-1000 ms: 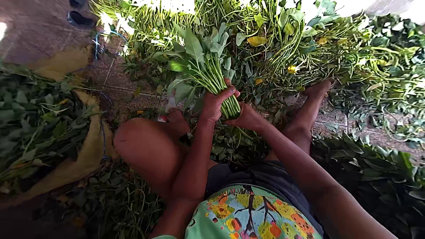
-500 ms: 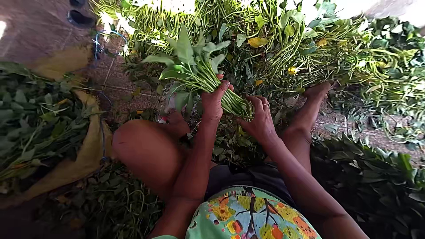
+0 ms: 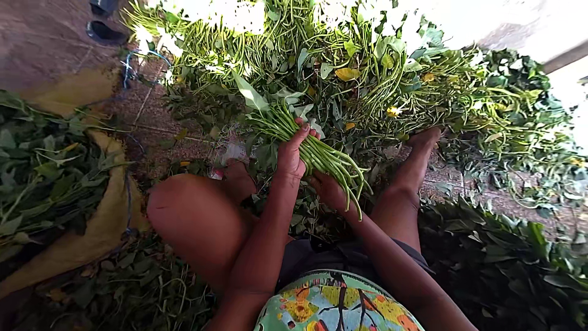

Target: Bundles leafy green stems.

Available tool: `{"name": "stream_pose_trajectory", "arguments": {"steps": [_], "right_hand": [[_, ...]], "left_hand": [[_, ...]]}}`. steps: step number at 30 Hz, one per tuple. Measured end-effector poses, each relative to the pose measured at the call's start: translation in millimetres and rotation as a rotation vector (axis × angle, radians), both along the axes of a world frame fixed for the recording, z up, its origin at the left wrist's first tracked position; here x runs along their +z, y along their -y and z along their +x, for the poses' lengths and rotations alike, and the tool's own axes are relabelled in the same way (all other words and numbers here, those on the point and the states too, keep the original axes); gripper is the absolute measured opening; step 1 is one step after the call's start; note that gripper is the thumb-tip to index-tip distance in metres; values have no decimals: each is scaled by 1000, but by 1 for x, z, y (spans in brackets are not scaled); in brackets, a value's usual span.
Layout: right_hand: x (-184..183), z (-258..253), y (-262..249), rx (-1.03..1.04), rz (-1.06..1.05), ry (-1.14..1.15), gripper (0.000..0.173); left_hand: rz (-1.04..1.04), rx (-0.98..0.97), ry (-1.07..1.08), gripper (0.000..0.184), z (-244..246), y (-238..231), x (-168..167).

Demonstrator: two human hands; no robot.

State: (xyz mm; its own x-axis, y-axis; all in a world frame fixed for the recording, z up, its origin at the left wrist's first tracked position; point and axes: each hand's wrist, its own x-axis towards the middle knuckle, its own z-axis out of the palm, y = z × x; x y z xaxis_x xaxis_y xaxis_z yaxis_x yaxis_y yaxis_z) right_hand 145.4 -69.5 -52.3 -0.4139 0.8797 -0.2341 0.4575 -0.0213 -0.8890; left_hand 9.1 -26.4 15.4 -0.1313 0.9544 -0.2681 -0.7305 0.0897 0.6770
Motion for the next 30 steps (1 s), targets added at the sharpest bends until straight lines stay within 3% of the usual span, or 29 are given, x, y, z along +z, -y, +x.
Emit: {"name": "stream_pose_trajectory", "arguments": {"steps": [2,4,6,9,11,13,14,16,19,22,26,28,30], "right_hand": [[-19,9,1,-17,-41,-121,31],[-39,25,2,-11,-25,-81,33],[-50,40,4,24,35,67,34],[-67,58,18,201,95,477,53],[-73,68,28,373,-98,699,50],[-73,86,23,305,-295,736,44],[-61,96,15,159,-300,662,43],[-3,99,-8,-128,-103,401,46],[78,75,-33,-205,237,-37,50],[119,45,-61,-61,273,-94,42],[121,39,-132,93,115,-132,40],[111,51,-188,-45,82,-141,44],[96,71,-247,-307,181,38,40]], "left_hand": [[26,-63,-74,20,-1,2,3],[93,-139,-176,23,-1,0,-1],[124,-181,-211,22,4,-2,-7],[126,-181,-207,21,6,-6,-2],[137,-152,-260,22,-4,-10,5],[150,-142,-388,23,-16,-14,10],[150,-159,-479,24,-20,-15,11],[133,-288,-700,24,-23,-18,10],[108,-538,-867,29,-6,-12,1],[155,-554,-620,34,20,1,0],[187,-582,-192,22,19,6,4],[177,-513,-113,15,17,4,6],[171,-394,-68,13,13,1,7]]}}
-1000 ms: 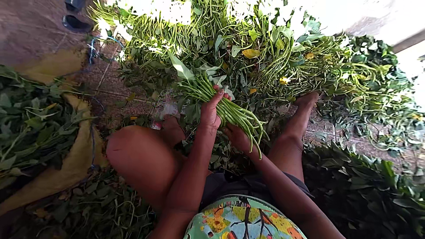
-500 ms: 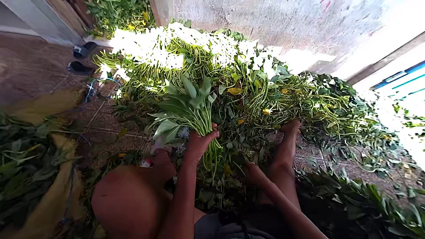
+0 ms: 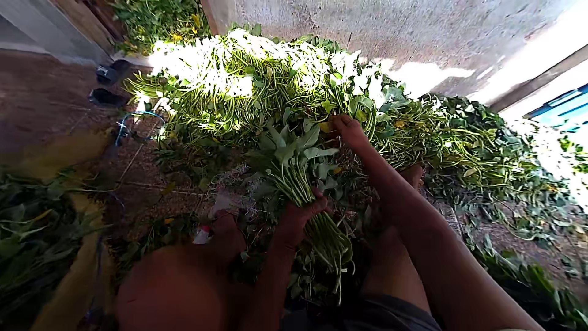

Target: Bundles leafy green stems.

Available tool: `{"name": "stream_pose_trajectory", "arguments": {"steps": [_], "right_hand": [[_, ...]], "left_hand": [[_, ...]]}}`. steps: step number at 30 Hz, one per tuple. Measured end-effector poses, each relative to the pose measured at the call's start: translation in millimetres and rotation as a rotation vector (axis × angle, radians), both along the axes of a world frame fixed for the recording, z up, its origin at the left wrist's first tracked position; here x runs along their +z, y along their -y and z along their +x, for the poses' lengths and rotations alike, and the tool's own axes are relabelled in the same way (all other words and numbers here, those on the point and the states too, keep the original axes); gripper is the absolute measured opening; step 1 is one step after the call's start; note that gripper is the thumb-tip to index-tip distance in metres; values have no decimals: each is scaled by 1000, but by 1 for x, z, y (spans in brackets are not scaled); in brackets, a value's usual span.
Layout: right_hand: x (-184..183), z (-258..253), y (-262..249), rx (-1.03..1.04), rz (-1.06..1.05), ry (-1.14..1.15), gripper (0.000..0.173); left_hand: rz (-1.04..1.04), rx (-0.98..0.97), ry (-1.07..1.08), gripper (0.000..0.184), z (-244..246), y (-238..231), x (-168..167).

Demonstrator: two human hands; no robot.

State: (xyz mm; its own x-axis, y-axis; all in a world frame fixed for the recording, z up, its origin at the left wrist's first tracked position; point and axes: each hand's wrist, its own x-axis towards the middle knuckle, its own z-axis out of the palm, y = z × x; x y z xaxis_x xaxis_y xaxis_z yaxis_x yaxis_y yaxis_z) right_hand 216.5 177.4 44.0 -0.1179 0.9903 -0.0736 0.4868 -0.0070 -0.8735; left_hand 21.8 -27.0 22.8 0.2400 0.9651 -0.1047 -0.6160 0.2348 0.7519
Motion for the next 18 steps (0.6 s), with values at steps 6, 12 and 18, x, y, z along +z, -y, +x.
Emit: {"name": "stream_pose_trajectory", "arguments": {"steps": [6,12,18], "right_hand": [[-57,51,-60,-294,-255,655,44],[-14,83,-65,-382,-10,310,44],[83,117,-42,-165,350,-297,13]], "left_hand": [[-32,235,-28,14,-22,-13,5],[-95,317,-98,12,-22,-24,-1],[-114,376,-101,10,-20,-27,-8]]}}
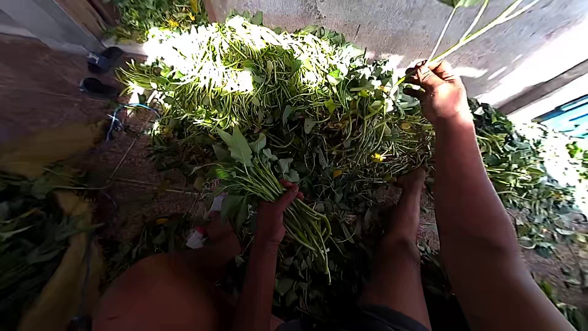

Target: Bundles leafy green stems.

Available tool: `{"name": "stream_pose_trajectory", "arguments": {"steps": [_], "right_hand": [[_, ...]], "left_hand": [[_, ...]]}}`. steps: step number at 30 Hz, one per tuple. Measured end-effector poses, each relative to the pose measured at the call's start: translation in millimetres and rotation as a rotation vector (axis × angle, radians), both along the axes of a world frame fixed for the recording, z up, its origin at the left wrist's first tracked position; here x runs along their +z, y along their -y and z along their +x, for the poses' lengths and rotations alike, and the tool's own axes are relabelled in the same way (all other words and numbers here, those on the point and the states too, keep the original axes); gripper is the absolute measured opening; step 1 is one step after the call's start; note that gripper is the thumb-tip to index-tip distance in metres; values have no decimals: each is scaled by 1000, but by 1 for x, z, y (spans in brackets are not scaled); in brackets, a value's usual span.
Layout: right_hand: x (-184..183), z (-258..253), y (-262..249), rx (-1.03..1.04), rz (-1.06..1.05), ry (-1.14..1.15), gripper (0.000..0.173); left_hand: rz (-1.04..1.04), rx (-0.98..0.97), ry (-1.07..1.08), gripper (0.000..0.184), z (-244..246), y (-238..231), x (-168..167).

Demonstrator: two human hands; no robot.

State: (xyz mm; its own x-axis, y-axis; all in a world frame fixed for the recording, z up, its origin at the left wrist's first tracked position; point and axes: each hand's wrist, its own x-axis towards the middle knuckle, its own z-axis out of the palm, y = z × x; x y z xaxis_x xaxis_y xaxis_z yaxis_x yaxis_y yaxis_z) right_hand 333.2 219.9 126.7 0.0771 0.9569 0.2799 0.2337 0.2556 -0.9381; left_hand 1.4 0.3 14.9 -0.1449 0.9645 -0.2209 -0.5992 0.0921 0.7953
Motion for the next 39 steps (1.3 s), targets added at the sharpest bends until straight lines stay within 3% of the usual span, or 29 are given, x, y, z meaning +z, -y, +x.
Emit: {"name": "stream_pose_trajectory", "arguments": {"steps": [3,5,10,15,19,25,28,32,36,39], "right_hand": [[4,9,20,207,178,-74,12],[-13,5,38,258,179,-102,10],[-105,-51,105,134,-147,-16,17],[-156,-90,147,265,-352,56,23],[-160,-103,160,337,-291,173,23],[-156,-111,173,444,-168,241,24],[-155,-114,173,494,-10,402,19],[-141,-118,168,602,37,551,18],[-131,-117,158,684,-29,606,15],[-122,-121,157,664,-74,664,19]], "left_hand": [[19,5,11,10,-2,0,3],[19,19,-6,10,-4,2,3],[41,59,-79,10,-9,2,1],[22,90,-255,14,-11,7,-3],[-19,110,-275,15,-9,4,-12],[-165,95,-169,33,-1,-3,-17],[-209,129,-155,35,2,-4,-21],[-289,159,-188,36,7,-7,-21],[-186,162,-34,18,9,-10,-22],[-117,215,-22,15,9,-8,-18]]}}
